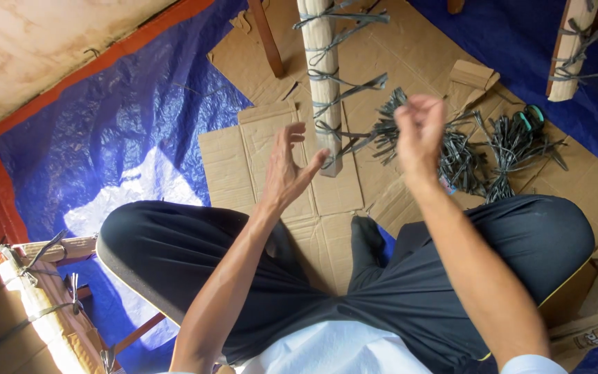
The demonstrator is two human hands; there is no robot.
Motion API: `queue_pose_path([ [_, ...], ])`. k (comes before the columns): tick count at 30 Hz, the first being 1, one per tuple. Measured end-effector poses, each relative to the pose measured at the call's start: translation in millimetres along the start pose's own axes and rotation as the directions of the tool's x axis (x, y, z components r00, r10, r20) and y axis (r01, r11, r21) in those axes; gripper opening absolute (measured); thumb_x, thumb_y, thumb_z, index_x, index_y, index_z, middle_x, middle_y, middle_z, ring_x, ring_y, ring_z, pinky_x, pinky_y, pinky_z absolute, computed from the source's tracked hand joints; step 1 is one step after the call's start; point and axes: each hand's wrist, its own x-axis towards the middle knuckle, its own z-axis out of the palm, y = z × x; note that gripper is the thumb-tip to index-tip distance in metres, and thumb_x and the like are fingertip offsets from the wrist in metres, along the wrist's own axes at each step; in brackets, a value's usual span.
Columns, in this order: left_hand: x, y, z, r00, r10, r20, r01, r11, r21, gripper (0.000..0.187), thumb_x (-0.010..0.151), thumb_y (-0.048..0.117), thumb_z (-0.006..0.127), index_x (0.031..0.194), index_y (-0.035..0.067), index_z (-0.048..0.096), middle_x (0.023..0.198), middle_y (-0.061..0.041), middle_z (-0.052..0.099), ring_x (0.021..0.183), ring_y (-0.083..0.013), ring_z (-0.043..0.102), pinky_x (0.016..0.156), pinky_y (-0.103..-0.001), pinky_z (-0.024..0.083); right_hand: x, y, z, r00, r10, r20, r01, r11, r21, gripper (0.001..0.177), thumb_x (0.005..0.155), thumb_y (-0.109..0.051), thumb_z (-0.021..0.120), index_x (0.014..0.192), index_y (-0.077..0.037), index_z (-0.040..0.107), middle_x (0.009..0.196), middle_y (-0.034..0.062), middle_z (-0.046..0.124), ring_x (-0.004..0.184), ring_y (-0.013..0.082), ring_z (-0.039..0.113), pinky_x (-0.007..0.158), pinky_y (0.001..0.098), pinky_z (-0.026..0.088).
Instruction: Wrapping the legs of a wooden chair with cardboard and securing them with plastic ties.
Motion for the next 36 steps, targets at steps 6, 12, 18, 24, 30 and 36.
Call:
queue_pose_path([
  [6,13,11,9,0.989,0.015,0.144,-0.012,1.000,-0.025,0.078,0.085,0.042,0.084,0.140,0.000,0.048,0.129,-0.017,0.064,0.116,-0.0292,0.066,0.095,-0.045,0.054,112,-58,-120,0.954,-0.146,0.261,0.153,0.988,-0.008,0.022,0.110,-0.006,0.065,0.128,-0.001,0.054,0.123,0.0105,0.067,0.106,0.0119,0.067,0.100,0.0247,0.055],
  [12,10,1,31,0.997,-0.033,0.068,0.043,0.988,-0.152,0.076,0.089,0.035,0.082,0.144,-0.001,0.043,0.129,-0.017,0.064,0.120,-0.0277,0.065,0.102,-0.042,0.053,98,51,-233,0.982,0.073,0.174,0.091,0.621,-0.778,0.053,0.095,-0.025,0.082,0.132,0.002,0.056,0.123,0.0221,0.067,0.110,0.0367,0.066,0.095,0.0454,0.053],
  [18,7,-4,64,0.993,-0.108,0.056,0.115,0.984,-0.135,0.057,0.098,0.025,0.075,0.139,0.001,0.045,0.123,-0.015,0.062,0.115,-0.0247,0.064,0.103,-0.038,0.054,53,161,-164,0.945,0.218,0.245,0.115,0.478,-0.871,0.102,0.081,-0.040,0.084,0.154,0.007,0.029,0.156,0.0347,0.035,0.138,0.0498,0.037,0.109,0.0561,0.036],
  [24,13,2,66,0.978,-0.178,0.107,0.192,0.972,-0.135,0.069,0.096,0.021,0.074,0.150,0.001,0.034,0.136,-0.015,0.055,0.124,-0.0236,0.057,0.106,-0.039,0.047,70,265,-135,0.915,0.328,0.234,0.089,0.403,-0.911,0.076,0.089,-0.021,0.074,0.150,0.007,0.040,0.141,0.0324,0.053,0.117,0.0448,0.058,0.102,0.0562,0.047],
  [30,12,-21,60,0.972,-0.220,0.078,0.224,0.973,-0.048,0.075,0.099,0.024,0.072,0.155,0.000,0.029,0.137,-0.015,0.051,0.125,-0.0222,0.052,0.111,-0.037,0.040,71,171,-252,0.936,0.313,-0.162,-0.219,0.156,-0.963,0.045,0.093,-0.035,0.069,0.123,-0.003,0.057,0.104,0.0212,0.069,0.095,0.0370,0.069,0.076,0.0503,0.056],
  [36,19,-5,84,0.987,-0.160,0.034,0.162,0.925,-0.344,0.065,0.105,0.024,0.068,0.152,0.003,0.029,0.147,-0.016,0.053,0.135,-0.0216,0.059,0.118,-0.037,0.044,-27,288,-306,0.952,0.204,-0.228,-0.265,0.176,-0.948,0.080,0.089,-0.056,0.076,0.135,0.004,0.050,0.103,0.0252,0.068,0.088,0.0422,0.068,0.071,0.0556,0.056],
])
